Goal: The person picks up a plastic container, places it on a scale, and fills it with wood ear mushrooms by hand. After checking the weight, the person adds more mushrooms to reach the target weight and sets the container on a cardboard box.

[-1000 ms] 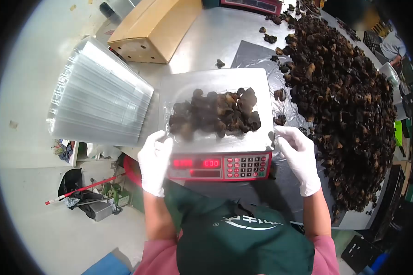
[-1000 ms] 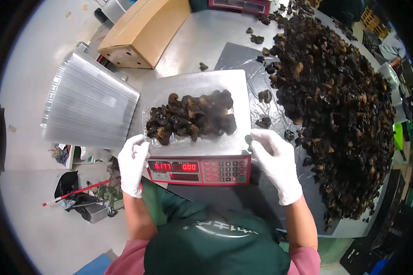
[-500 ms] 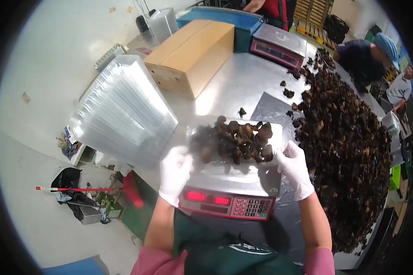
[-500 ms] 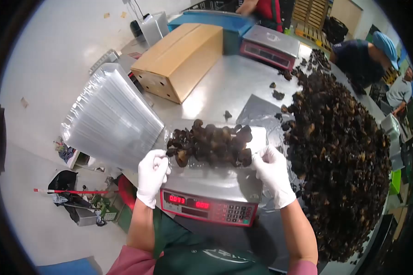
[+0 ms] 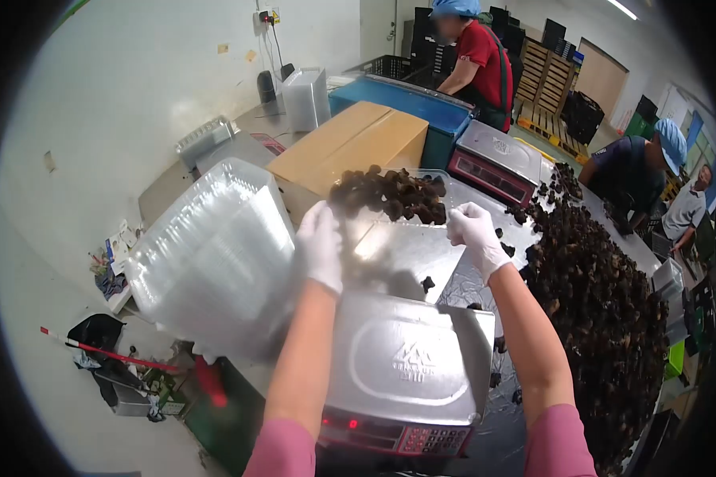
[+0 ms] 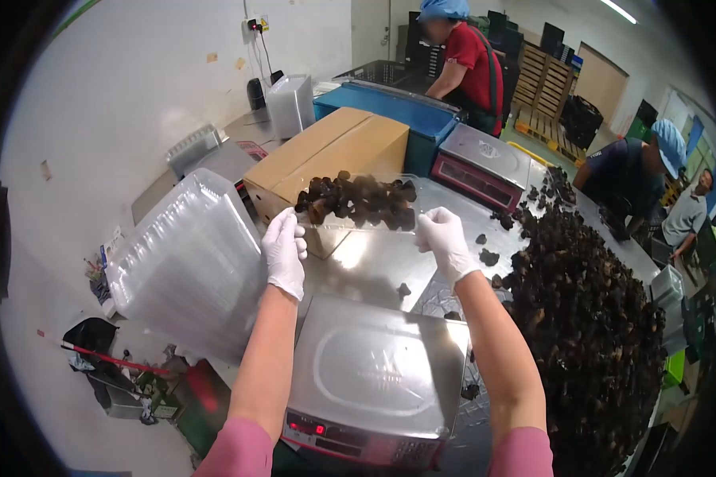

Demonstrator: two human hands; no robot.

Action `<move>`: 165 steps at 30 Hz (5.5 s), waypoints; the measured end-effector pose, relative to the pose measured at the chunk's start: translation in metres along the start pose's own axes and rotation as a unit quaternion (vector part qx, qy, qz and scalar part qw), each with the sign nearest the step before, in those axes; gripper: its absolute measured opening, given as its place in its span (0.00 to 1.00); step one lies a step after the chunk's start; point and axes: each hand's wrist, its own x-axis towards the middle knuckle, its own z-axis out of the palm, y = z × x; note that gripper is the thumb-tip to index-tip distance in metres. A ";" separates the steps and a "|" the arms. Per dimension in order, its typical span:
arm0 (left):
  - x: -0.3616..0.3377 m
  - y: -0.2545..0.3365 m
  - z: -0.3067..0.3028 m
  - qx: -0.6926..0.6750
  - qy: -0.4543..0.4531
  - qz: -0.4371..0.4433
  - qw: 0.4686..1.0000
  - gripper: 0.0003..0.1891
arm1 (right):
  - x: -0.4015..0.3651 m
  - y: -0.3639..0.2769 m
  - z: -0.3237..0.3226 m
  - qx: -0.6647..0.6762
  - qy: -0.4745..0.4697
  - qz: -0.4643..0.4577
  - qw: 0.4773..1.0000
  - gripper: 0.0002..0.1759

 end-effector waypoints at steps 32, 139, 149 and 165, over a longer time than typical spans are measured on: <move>-0.068 0.269 -0.205 0.672 -0.167 0.196 0.694 0.12 | -0.397 0.039 -0.232 0.049 0.209 0.104 0.971 0.21; -0.425 -0.102 -0.031 0.212 -0.754 0.216 0.583 0.11 | -0.745 0.180 -0.221 -0.619 0.468 0.143 0.614 0.22; -0.443 -0.143 -0.052 0.274 -0.701 0.271 0.600 0.23 | -0.583 0.187 -0.248 -0.497 0.539 0.093 0.673 0.31; -0.436 -0.152 -0.064 0.342 -0.675 0.241 0.607 0.55 | -0.572 0.157 -0.117 -0.474 0.112 -0.101 0.868 0.22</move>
